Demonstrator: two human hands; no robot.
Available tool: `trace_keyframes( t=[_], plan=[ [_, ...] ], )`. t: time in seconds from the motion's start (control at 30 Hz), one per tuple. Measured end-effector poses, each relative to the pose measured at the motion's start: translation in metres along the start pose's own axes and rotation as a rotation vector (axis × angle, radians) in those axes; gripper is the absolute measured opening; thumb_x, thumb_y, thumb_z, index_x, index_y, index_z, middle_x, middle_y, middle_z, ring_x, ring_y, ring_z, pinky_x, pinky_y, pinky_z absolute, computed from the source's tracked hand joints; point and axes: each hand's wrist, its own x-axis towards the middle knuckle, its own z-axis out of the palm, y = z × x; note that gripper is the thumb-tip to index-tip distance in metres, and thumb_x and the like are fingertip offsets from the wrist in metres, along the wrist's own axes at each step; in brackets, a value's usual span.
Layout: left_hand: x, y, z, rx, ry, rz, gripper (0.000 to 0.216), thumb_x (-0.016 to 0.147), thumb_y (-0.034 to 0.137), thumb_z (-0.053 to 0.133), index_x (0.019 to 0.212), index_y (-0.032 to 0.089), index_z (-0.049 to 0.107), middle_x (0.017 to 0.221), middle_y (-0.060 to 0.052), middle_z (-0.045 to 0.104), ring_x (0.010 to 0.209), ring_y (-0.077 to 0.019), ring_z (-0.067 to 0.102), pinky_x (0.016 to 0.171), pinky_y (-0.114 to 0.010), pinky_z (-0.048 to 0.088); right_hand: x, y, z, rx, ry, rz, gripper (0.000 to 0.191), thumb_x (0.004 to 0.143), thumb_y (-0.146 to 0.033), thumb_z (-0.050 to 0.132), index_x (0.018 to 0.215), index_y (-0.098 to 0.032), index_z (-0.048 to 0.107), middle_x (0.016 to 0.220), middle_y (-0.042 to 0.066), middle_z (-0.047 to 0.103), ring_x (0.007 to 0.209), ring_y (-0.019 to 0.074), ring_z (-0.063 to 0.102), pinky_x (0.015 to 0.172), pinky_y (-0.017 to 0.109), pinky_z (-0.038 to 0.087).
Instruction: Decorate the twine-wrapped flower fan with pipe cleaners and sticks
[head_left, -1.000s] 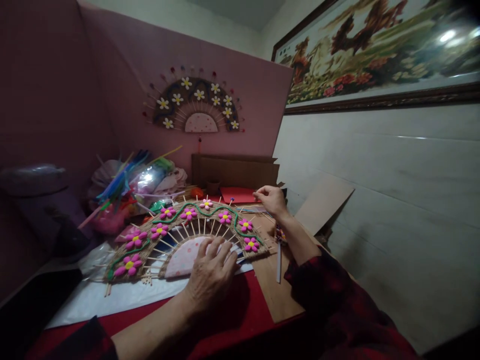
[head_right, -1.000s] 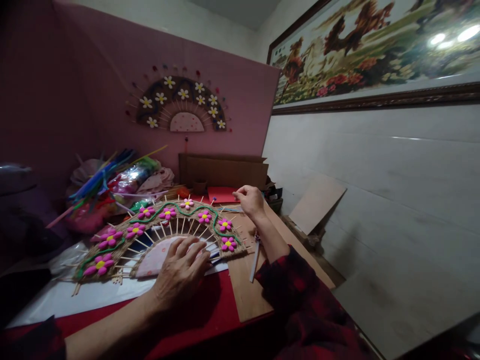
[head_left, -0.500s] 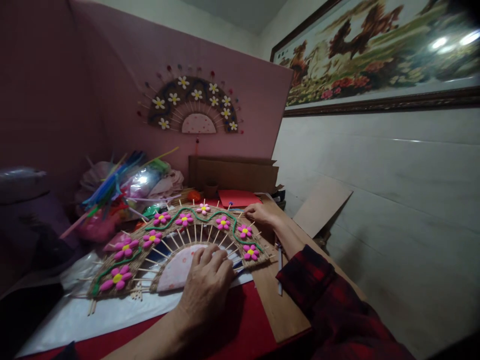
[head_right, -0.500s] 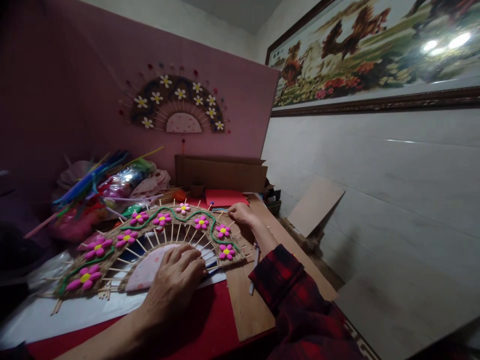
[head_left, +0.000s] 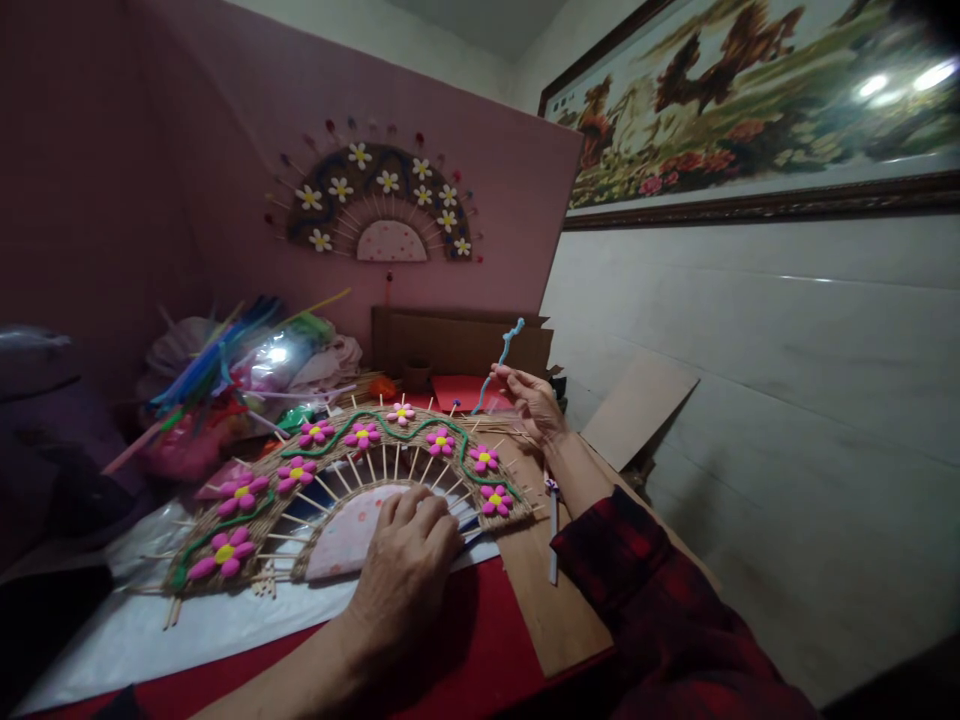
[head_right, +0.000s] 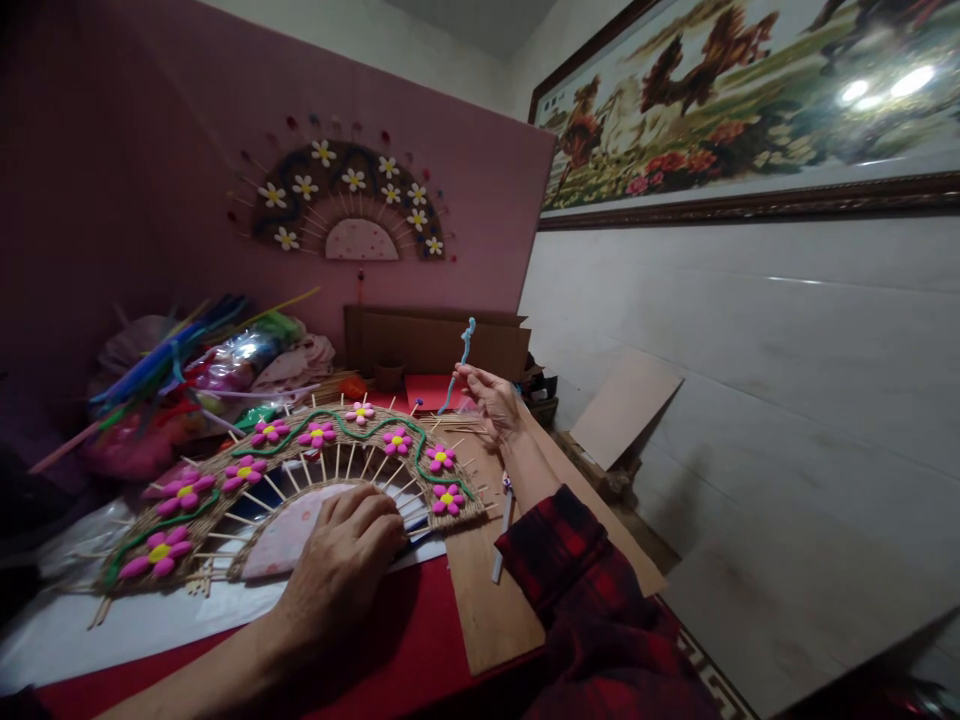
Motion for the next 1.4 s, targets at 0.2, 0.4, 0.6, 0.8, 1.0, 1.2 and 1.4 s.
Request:
trace_keyframes(
  t=[0.2,0.4,0.6,0.8,1.0,1.2,1.4],
  plan=[
    [0.0,0.0,-0.001,-0.03,0.03,0.013,0.012,0.083,0.013,0.049,0.076,0.016,0.058,0.084,-0.007,0.06,0.089,-0.0234,0.048,0.077,-0.041,0.037,-0.002,-0.02,-0.003,0.356,0.141,-0.035,0.015,0.066,-0.025,0.072,0.079,-0.019,0.068,0.096,0.002,0.069,0.084,0.0113,0.063,0.067,0.02,0.049],
    [-0.001,0.002,-0.001,-0.079,0.165,0.0,0.012,0.082,0.012,0.048,0.071,0.014,0.053,0.074,-0.006,0.059,0.082,-0.0213,0.05,0.074,-0.037,0.038,-0.016,-0.037,0.001,0.509,0.096,-0.001,0.022,0.058,-0.016,0.078,0.072,-0.019,0.062,0.071,-0.005,0.065,0.058,0.0052,0.057,0.055,0.018,0.049],
    [0.001,0.001,-0.006,-0.148,0.259,-0.052,0.02,0.086,0.016,0.043,0.066,0.016,0.05,0.066,-0.004,0.057,0.074,-0.0184,0.049,0.068,-0.034,0.036,-0.051,-0.048,0.032,0.441,-0.039,0.066,0.032,0.058,-0.016,0.08,0.084,-0.021,0.063,0.069,-0.005,0.061,0.06,0.0042,0.056,0.053,0.012,0.047],
    [0.003,-0.005,-0.019,-0.317,0.312,-0.339,0.03,0.091,0.029,0.035,0.067,0.018,0.049,0.062,-0.001,0.05,0.06,-0.0141,0.046,0.06,-0.027,0.036,-0.078,-0.049,0.055,0.287,-0.171,0.103,0.017,0.062,-0.023,0.077,0.074,-0.017,0.066,0.066,-0.002,0.061,0.057,0.0065,0.054,0.051,0.017,0.046],
    [0.007,-0.008,-0.03,-0.564,0.288,-0.558,0.027,0.086,0.039,0.044,0.084,0.017,0.059,0.074,-0.002,0.06,0.068,-0.0137,0.054,0.064,-0.025,0.04,-0.088,-0.048,0.064,0.238,-0.181,0.106,0.015,0.065,-0.025,0.074,0.073,-0.018,0.064,0.068,-0.001,0.063,0.056,0.0091,0.056,0.053,0.022,0.047],
    [0.014,-0.015,-0.024,-1.01,0.136,-0.749,0.018,0.07,0.03,0.062,0.076,0.013,0.065,0.061,0.0,0.061,0.053,-0.0109,0.052,0.048,-0.021,0.038,-0.086,-0.043,0.065,0.208,-0.162,0.045,0.017,0.066,-0.03,0.074,0.071,-0.019,0.062,0.066,0.0,0.063,0.054,0.011,0.057,0.054,0.026,0.049],
    [0.016,-0.022,-0.024,-0.919,0.104,-0.744,0.026,0.069,0.04,0.063,0.07,0.014,0.066,0.058,0.0,0.06,0.05,-0.0095,0.05,0.044,-0.019,0.034,-0.087,-0.042,0.064,0.242,-0.175,0.015,0.015,0.068,-0.028,0.072,0.073,-0.019,0.062,0.071,-0.001,0.065,0.059,0.0107,0.06,0.059,0.025,0.051]
  ],
)
